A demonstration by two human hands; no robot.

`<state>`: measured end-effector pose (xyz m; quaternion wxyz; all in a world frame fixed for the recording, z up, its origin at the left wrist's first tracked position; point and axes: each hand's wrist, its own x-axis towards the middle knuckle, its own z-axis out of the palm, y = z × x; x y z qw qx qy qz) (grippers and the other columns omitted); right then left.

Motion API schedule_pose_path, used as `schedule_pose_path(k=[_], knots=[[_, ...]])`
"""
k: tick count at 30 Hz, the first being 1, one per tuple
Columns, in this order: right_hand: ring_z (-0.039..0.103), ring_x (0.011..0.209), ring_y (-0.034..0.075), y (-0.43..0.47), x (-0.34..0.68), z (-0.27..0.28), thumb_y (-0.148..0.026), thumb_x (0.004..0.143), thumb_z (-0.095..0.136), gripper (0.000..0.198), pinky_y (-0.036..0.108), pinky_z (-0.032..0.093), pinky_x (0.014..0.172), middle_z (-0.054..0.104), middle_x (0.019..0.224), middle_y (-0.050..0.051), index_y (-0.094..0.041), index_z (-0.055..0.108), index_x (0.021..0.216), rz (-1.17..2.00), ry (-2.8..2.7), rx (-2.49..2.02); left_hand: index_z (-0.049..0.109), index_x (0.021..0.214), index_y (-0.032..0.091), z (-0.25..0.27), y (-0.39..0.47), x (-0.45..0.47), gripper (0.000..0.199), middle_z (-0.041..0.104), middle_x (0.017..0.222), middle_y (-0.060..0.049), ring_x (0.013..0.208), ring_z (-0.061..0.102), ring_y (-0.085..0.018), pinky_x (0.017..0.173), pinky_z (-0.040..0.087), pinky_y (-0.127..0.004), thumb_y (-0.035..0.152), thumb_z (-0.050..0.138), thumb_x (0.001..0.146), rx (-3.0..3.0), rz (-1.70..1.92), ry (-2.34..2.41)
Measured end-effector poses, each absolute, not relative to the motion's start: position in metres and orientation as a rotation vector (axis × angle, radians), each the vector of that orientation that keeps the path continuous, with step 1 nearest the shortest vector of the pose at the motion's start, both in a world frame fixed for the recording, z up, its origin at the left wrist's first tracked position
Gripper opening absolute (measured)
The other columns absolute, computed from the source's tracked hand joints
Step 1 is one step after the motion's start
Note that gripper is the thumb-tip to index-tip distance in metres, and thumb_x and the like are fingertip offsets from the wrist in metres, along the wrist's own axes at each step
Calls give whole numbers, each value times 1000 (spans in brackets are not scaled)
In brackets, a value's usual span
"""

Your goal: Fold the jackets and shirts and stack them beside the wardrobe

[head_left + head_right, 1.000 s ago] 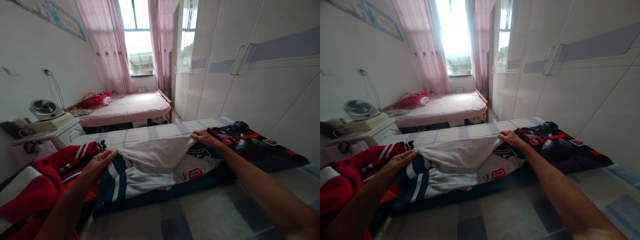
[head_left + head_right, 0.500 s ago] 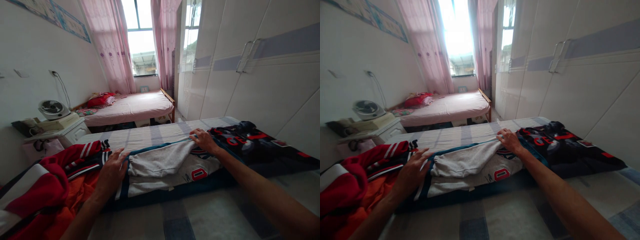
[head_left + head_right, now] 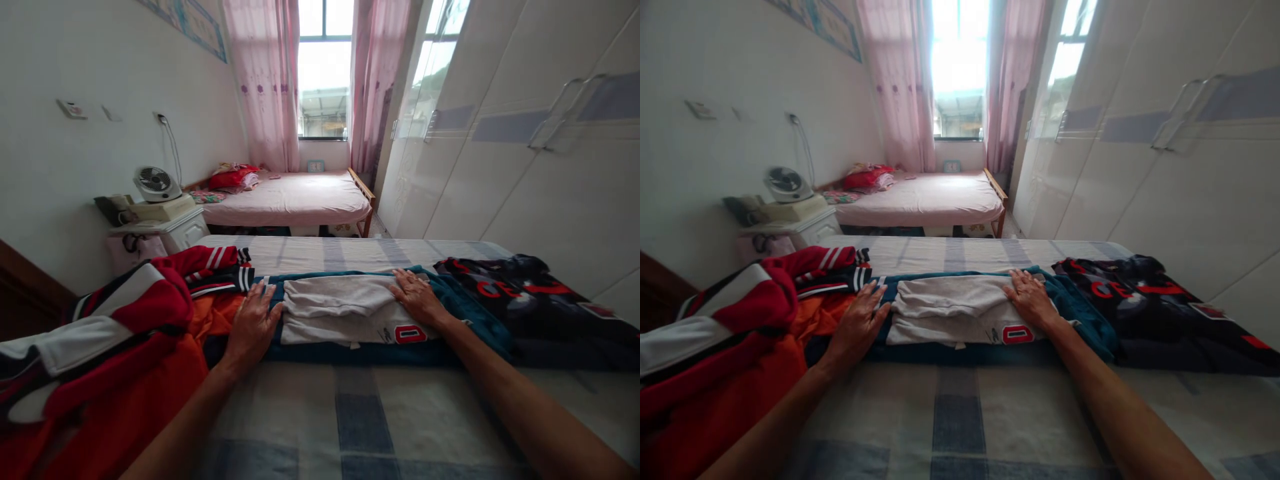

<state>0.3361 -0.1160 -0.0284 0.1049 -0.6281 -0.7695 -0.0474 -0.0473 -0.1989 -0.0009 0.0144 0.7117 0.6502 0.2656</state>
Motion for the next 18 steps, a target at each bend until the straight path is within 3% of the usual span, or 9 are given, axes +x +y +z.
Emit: schedule_pose_path(k=[4, 6, 11, 14, 18], knots=[[28, 137, 26, -139, 319, -15, -46, 93, 24, 59, 46, 26, 110, 39, 145, 13, -12, 42, 138, -141, -2231, -1641, 34, 139, 3, 2, -233, -72, 74, 38, 144, -21, 134, 35, -28, 108, 30, -43, 55, 30, 86, 1778, 831, 2060], [28, 137, 26, -151, 304, -11, -46, 93, 26, 57, 46, 26, 110, 40, 145, 12, -16, 42, 138, -118, -2242, -1546, 38, 136, 5, 6, -237, -81, 74, 48, 136, -20, 127, 45, -30, 104, 35, -43, 58, 31, 84, 1717, 750, 2025], [27, 137, 27, -171, 269, -14, -45, 94, 30, 52, 50, 27, 108, 38, 146, 10, -21, 44, 137, -106, -2297, -1473, 60, 93, 15, 17, -218, -88, 53, 67, 93, -14, 92, 62, -31, 83, 43, -40, 61, 39, 78, 1659, 687, 2059], [28, 137, 27, -177, 262, -22, -44, 94, 33, 50, 49, 27, 108, 39, 145, 9, -21, 48, 135, -110, -2357, -1480, 56, 70, 20, 21, -203, -90, 47, 63, 70, -9, 78, 62, -29, 75, 42, -37, 64, 42, 76, 1580, 720, 2092], [28, 137, 27, -181, 262, -29, -44, 93, 35, 48, 47, 25, 109, 40, 145, 9, -22, 49, 134, -158, -2364, -1459, 51, 55, 21, 25, -188, -95, 48, 56, 56, -4, 70, 60, -26, 65, 41, -32, 66, 49, 72, 1443, 790, 2043]])
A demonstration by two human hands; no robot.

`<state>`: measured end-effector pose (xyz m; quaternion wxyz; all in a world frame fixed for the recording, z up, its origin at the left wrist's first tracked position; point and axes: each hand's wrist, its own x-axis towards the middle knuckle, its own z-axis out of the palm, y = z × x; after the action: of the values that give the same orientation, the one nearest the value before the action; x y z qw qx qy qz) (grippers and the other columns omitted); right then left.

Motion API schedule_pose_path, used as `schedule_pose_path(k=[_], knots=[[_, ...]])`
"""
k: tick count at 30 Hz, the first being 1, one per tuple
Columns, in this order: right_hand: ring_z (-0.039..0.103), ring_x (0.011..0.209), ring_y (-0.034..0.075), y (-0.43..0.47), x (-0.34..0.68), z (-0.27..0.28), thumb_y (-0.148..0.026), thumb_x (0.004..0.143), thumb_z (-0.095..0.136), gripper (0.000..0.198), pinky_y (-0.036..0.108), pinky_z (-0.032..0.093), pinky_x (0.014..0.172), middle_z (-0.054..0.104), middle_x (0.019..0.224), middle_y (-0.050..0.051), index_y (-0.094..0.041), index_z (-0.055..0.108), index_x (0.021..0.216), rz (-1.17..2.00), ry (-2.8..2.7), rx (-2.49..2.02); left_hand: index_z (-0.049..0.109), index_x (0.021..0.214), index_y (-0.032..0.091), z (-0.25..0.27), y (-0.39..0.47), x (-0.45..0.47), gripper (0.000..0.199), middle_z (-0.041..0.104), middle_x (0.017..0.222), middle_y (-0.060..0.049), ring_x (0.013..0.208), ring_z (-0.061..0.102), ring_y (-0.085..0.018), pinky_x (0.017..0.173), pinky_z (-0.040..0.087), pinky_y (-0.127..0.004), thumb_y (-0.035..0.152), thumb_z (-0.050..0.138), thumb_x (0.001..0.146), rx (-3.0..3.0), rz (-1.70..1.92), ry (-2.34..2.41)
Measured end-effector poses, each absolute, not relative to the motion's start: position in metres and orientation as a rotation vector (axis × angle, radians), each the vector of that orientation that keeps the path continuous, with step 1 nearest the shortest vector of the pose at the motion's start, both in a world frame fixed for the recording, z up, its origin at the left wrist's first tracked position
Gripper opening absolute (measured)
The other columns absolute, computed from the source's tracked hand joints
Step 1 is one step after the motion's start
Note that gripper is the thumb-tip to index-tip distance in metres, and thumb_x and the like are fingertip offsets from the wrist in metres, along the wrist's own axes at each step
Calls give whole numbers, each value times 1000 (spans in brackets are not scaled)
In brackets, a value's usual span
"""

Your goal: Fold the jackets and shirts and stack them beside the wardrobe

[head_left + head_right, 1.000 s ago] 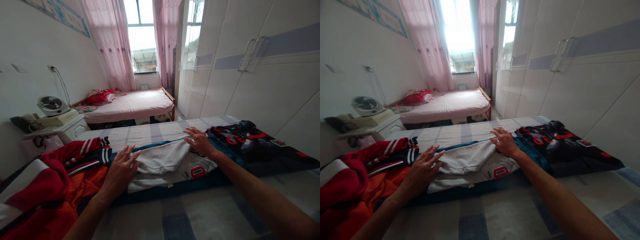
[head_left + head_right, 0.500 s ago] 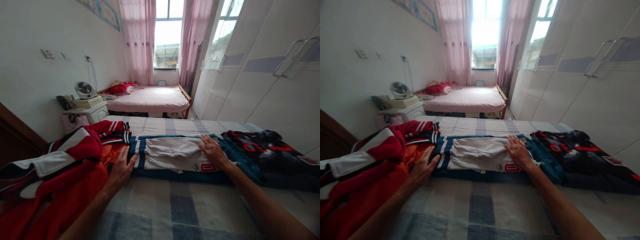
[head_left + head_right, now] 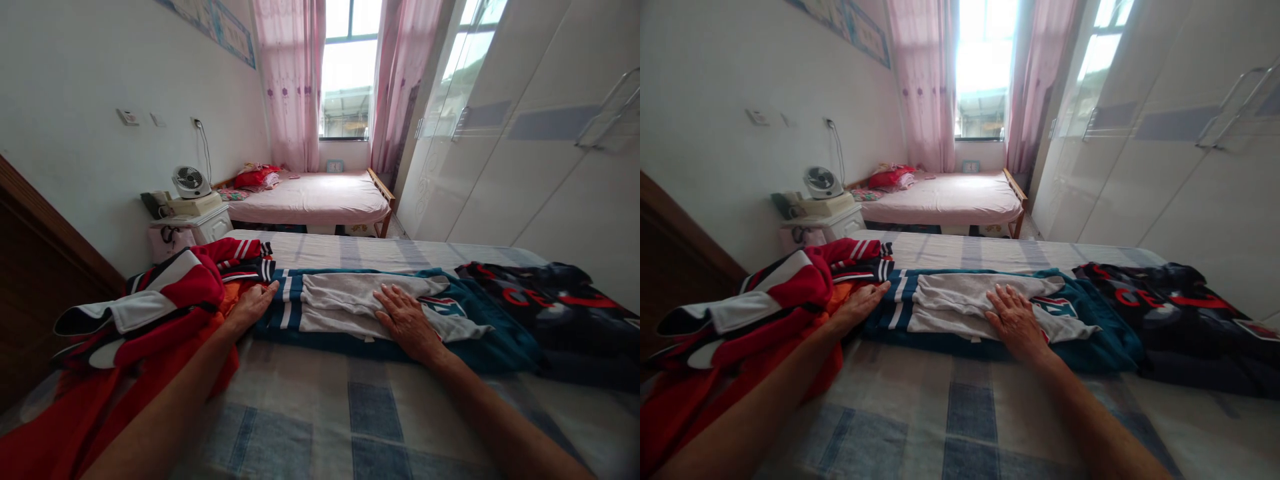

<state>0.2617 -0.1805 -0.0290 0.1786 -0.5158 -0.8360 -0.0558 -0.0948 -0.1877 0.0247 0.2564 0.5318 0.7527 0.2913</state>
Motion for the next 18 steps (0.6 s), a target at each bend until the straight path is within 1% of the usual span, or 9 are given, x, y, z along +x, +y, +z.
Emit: schedule_pose_path(k=[4, 6, 9, 13, 15, 18], knots=[[31, 136, 27, -181, 263, -30, -43, 93, 35, 47, 47, 26, 108, 41, 144, 9, -22, 51, 132, -163, -2349, -1447, 51, 52, 20, 30, -178, -93, 50, 53, 48, -2, 60, 60, -23, 54, 42, -29, 68, 56, 67, 1227, 843, 1926], [31, 135, 27, -180, 263, -29, -44, 93, 35, 47, 48, 26, 107, 41, 144, 9, -22, 51, 132, -159, -2347, -1439, 55, 57, 19, 33, -175, -90, 50, 57, 49, -3, 58, 61, -23, 52, 45, -29, 68, 59, 64, 1105, 858, 1844], [31, 135, 27, -180, 262, -28, -43, 94, 34, 48, 47, 27, 107, 41, 144, 10, -21, 50, 132, -156, -2350, -1435, 62, 69, 16, 36, -172, -86, 50, 67, 60, -7, 61, 65, -23, 55, 51, -30, 65, 64, 62, 951, 868, 1702], [31, 135, 27, -181, 262, -29, -42, 94, 35, 47, 47, 26, 107, 42, 144, 10, -21, 51, 132, -147, -2346, -1434, 65, 78, 14, 38, -167, -82, 47, 72, 72, -10, 66, 68, -24, 59, 56, -32, 57, 71, 61, 812, 851, 1565], [31, 136, 27, -182, 262, -31, -43, 93, 35, 47, 47, 26, 108, 41, 144, 10, -22, 51, 132, -136, -2336, -1428, 66, 78, 14, 38, -165, -80, 42, 73, 73, -11, 67, 69, -25, 61, 58, -34, 51, 74, 61, 757, 820, 1515], [30, 136, 26, -181, 263, -29, -45, 94, 33, 48, 47, 25, 108, 41, 144, 9, -23, 51, 132, -76, -2339, -1428, 66, 77, 14, 40, -162, -75, 30, 72, 68, -11, 67, 70, -28, 62, 59, -37, 39, 75, 63, 675, 776, 1483]])
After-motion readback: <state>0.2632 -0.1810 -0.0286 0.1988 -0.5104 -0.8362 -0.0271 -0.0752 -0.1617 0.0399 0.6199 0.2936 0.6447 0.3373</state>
